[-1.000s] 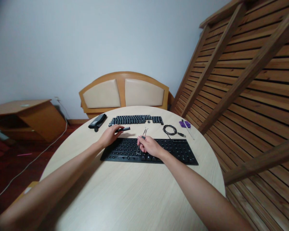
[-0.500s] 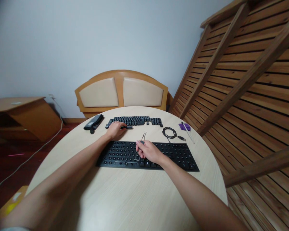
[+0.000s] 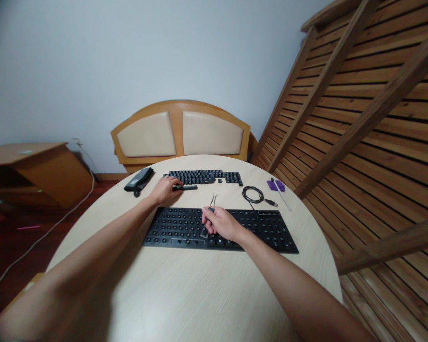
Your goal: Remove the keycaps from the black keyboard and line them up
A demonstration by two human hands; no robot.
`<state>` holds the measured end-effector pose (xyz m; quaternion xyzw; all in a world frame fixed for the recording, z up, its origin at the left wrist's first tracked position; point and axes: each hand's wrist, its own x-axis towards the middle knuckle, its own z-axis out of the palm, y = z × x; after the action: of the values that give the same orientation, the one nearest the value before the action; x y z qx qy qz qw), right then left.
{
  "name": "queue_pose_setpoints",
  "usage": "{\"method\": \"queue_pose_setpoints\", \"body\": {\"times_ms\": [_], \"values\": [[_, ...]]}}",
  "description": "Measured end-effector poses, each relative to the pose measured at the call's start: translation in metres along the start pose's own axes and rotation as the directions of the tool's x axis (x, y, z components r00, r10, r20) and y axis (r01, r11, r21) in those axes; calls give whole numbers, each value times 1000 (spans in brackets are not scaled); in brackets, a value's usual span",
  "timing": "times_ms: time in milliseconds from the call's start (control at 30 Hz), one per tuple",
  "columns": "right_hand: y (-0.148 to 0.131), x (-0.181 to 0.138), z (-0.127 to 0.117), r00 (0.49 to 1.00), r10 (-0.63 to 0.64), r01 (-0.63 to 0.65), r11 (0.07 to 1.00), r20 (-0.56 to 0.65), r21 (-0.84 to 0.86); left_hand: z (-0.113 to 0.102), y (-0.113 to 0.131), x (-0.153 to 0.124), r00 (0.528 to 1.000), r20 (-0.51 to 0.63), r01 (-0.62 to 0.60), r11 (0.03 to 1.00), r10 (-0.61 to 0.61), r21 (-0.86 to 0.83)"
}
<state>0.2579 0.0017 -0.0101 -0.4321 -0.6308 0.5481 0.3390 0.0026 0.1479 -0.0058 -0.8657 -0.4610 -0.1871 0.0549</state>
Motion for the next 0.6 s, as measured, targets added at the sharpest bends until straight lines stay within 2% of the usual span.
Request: {"method": "queue_pose_setpoints", "body": {"times_ms": [200,600], "values": [[-1,0,0,1000,-12,12,1000,-9,-10,3,-18,-12,998,-59,14,1000,-15,-5],[2,0,0,1000,-13,13,1000,-11,-7,16,-24,-8,989,-141,44,999,-39,31]]}}
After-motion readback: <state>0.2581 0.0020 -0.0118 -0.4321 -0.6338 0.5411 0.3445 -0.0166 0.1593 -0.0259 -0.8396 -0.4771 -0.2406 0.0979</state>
